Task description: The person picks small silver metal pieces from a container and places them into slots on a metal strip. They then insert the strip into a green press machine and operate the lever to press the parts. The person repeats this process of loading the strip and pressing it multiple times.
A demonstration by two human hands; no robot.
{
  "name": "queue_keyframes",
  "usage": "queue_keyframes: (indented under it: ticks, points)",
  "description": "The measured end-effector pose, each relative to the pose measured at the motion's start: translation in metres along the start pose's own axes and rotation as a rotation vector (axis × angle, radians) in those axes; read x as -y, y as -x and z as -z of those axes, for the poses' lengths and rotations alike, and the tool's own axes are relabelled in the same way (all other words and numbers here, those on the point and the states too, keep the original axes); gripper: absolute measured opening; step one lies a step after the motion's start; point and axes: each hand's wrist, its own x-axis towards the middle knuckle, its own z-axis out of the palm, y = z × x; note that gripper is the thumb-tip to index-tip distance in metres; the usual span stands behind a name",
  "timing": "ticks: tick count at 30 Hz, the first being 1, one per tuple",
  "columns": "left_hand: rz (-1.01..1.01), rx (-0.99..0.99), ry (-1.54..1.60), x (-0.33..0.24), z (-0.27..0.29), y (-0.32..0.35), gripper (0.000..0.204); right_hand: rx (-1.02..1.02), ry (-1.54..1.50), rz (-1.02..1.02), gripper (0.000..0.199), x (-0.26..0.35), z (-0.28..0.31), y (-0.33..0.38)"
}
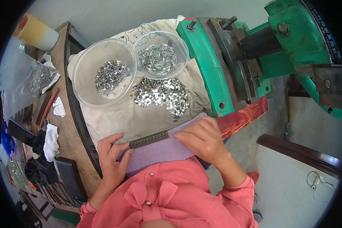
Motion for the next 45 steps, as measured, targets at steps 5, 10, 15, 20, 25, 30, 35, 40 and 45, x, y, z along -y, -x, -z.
queue_keyframes:
  ticks: [5,10,15,20,25,30,35,40,45]
  points:
    - [-0.003,-0.009,-0.01,-0.002,0.0,0.002,0.026,0.008,0.05,-0.244,0.027,-0.004,0.022,0.031]
    - [-0.021,-0.015,-0.022,-0.003,-0.001,0.003,0.025,0.083,0.026,-0.421,0.034,-0.005,0.028,0.043]
    - [-0.02,-0.025,-0.024,-0.003,0.0,0.004,0.024,0.115,-0.006,-0.453,0.035,-0.011,0.034,0.042]
    - [-0.016,-0.025,-0.009,-0.001,-0.002,0.005,0.024,0.148,-0.03,-0.491,0.035,-0.016,0.042,0.047]
    - [-0.009,-0.023,0.002,-0.001,-0.001,0.004,0.025,0.163,-0.048,-0.507,0.03,-0.011,0.042,0.047]
    - [-0.017,-0.041,0.01,0.001,-0.003,0.003,0.025,0.07,-0.085,-0.472,0.03,-0.002,0.036,0.044]
    - [-0.027,-0.064,0.008,0.001,-0.004,0.004,0.024,-0.024,-0.097,-0.348,0.029,0.008,0.023,0.024]
    - [-0.033,-0.065,0.006,0.001,-0.004,0.004,0.024,-0.037,-0.084,-0.315,0.03,0.016,0.006,0.012]
    - [-0.028,-0.056,0.005,0.001,-0.004,0.004,0.023,-0.081,-0.062,-0.305,0.031,0.017,-0.003,0.004]
